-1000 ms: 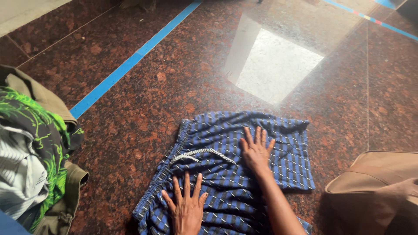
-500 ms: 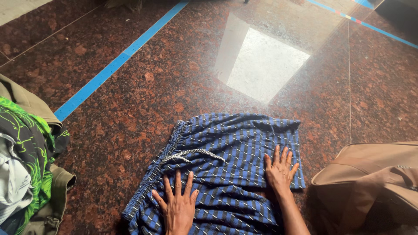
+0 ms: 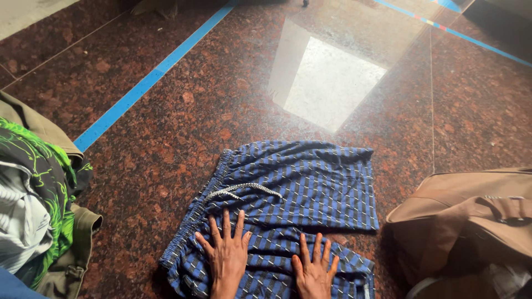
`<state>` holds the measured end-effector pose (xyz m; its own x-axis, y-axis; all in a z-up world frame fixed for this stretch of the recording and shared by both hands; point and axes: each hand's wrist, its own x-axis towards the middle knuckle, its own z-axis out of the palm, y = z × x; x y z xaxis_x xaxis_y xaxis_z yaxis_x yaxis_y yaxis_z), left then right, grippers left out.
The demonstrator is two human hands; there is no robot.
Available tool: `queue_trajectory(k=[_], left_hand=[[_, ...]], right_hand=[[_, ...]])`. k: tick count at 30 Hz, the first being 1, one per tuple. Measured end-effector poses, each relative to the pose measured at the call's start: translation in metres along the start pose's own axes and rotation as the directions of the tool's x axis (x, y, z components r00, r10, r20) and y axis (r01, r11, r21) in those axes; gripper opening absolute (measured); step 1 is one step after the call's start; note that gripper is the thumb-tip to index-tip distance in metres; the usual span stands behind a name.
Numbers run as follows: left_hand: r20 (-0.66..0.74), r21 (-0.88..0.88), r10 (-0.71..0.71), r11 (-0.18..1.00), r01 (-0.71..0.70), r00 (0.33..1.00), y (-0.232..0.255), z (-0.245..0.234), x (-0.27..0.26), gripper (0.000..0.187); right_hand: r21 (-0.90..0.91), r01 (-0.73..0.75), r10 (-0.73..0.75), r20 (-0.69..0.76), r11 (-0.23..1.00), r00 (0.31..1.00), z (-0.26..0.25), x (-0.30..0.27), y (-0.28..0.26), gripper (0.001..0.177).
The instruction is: The person picks up a pair of patterned shorts from a pile of laundry, spreads them out on the floor, and folds them into a small rectangle before placing them inside a brown bag.
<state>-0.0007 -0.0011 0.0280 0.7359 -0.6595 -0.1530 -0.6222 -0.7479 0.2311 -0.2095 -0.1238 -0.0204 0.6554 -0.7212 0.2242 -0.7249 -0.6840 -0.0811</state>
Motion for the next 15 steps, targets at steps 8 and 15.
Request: queue_trajectory(k=[8, 15], left_hand=[[-0.051, -0.136, -0.059, 0.989, 0.051, 0.997, -0.009, -0.009, 0.004, 0.055], [-0.119, -0.213, 0.008, 0.976, -0.034, 0.993, -0.015, -0.004, 0.008, 0.064]], right_hand=[[0.013, 0.044, -0.045, 0.09, 0.999, 0.995, -0.012, 0.066, 0.023, 0.06], [0.003, 0.175, -0.174, 0.129, 0.985, 0.976, 0.012, 0.169, 0.06, 0.06]])
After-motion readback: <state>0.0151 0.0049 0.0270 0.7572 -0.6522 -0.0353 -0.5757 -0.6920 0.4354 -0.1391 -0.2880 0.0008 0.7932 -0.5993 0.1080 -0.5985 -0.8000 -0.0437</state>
